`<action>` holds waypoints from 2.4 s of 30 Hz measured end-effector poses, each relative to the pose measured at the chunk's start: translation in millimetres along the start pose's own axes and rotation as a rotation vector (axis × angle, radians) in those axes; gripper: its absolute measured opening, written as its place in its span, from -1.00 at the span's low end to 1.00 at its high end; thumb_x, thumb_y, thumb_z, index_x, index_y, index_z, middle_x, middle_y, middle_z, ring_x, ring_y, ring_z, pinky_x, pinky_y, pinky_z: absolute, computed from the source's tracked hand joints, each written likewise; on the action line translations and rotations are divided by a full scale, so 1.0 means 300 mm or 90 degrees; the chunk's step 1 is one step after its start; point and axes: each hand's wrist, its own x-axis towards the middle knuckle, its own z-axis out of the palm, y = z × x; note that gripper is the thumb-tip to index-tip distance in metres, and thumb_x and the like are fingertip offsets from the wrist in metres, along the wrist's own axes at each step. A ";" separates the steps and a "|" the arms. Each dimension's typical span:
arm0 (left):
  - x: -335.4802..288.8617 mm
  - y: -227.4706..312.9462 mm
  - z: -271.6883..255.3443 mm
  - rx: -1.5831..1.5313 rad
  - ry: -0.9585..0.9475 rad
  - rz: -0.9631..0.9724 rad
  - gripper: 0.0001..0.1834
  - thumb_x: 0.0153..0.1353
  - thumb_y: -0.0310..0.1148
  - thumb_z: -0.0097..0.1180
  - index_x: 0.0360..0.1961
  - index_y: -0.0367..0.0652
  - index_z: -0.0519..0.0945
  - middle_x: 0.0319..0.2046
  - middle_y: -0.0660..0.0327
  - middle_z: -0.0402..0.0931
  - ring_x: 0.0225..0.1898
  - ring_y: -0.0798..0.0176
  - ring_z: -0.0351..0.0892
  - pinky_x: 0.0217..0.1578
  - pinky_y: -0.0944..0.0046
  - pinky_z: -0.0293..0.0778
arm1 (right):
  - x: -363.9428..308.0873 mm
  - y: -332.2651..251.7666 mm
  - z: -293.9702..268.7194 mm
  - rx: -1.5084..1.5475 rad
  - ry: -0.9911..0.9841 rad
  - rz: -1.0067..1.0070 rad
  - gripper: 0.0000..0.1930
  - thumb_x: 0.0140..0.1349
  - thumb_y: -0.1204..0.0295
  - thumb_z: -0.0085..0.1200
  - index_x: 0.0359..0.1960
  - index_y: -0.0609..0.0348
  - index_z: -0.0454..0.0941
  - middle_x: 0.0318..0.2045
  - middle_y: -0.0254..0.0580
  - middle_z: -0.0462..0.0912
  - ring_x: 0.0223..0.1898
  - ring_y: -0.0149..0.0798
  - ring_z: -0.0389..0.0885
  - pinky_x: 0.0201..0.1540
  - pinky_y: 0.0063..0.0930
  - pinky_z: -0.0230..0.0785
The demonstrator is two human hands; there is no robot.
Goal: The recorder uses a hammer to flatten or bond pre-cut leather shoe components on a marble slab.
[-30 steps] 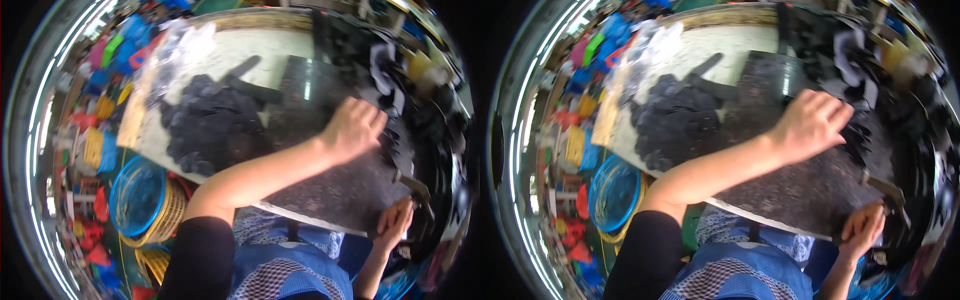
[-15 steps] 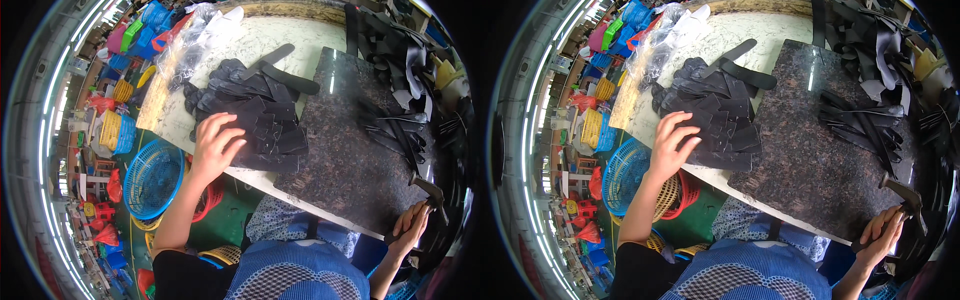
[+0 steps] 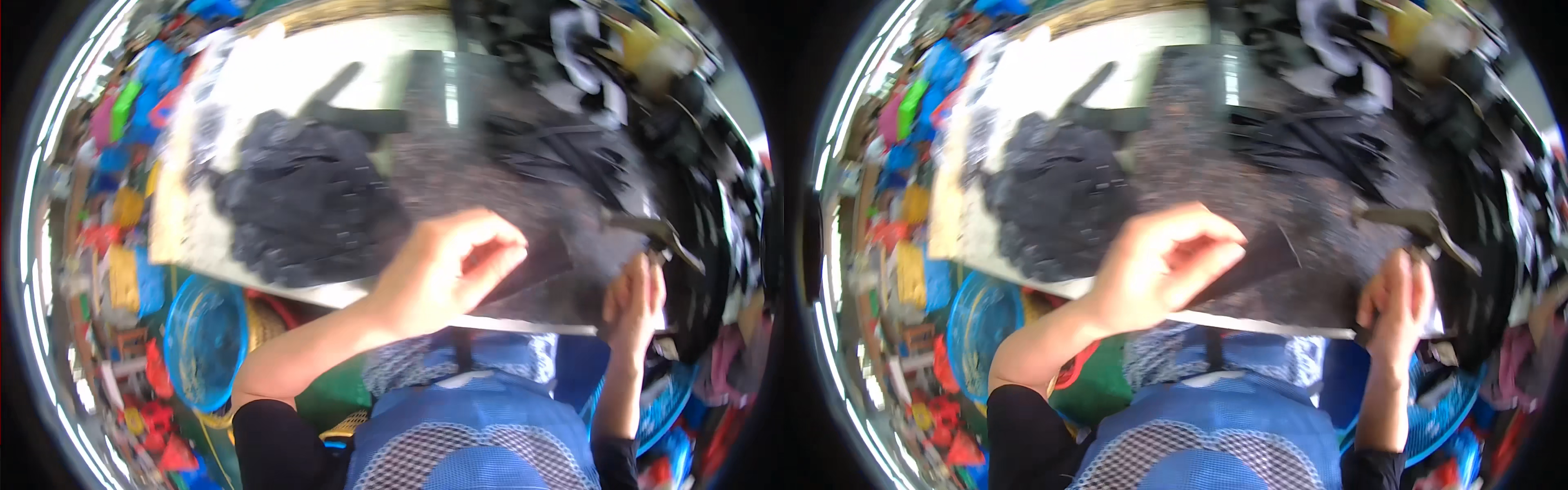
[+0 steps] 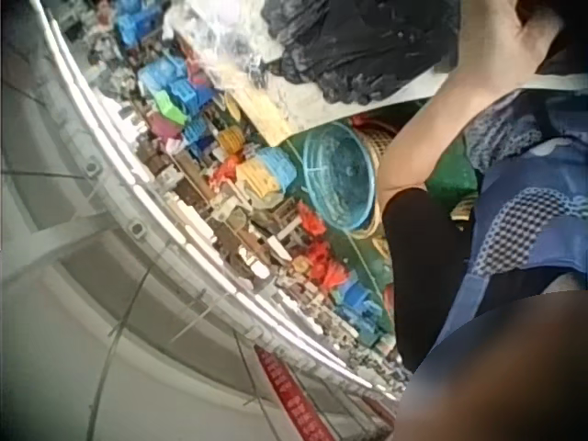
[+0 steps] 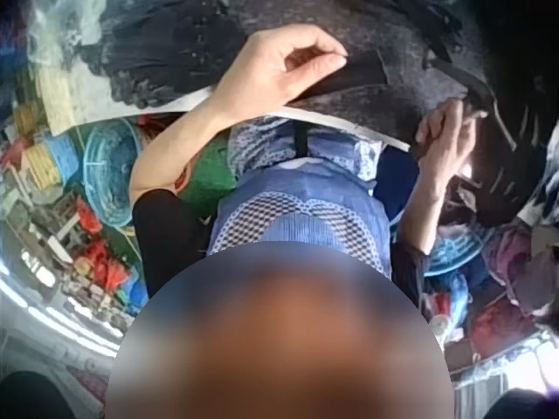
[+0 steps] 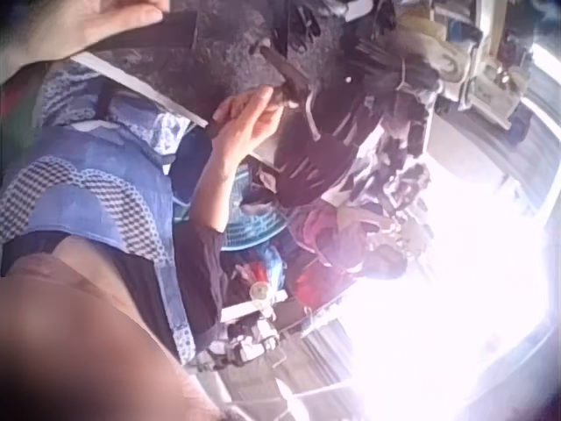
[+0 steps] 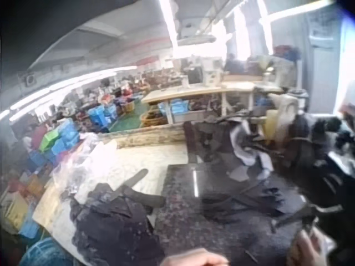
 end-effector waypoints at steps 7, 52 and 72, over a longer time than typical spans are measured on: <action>0.128 -0.160 0.203 0.321 0.024 0.245 -0.84 0.06 -0.59 0.35 -0.32 -0.19 0.68 -0.42 0.22 0.58 -0.33 0.12 0.59 -0.27 0.14 0.51 | -0.078 -0.128 -0.140 -0.231 -0.211 -0.004 -0.80 0.50 0.43 0.09 -0.06 0.39 0.54 -0.52 -0.39 0.57 -0.59 -0.55 0.47 -0.54 -0.60 0.28; 0.059 -0.083 0.079 0.273 -0.156 0.154 -0.62 -0.01 -0.61 0.44 -0.09 -0.31 0.72 -0.28 0.18 0.54 -0.32 0.11 0.58 -0.30 0.18 0.58 | 0.067 -0.149 -0.010 -0.558 -0.488 -0.226 -0.83 0.31 0.51 0.24 -0.10 0.21 0.60 -0.45 -0.28 0.61 -0.52 -0.33 0.62 -0.53 -0.40 0.39; -0.067 -0.123 0.013 0.303 -0.095 0.187 -0.65 -0.05 -0.58 0.47 -0.15 -0.31 0.74 -0.30 0.20 0.55 -0.32 0.16 0.59 -0.37 0.21 0.56 | 0.015 -0.087 0.065 -0.568 -0.554 -0.348 -0.90 0.35 0.43 0.15 -0.25 0.19 0.55 -0.50 -0.22 0.60 -0.68 -0.39 0.51 -0.70 -0.45 0.35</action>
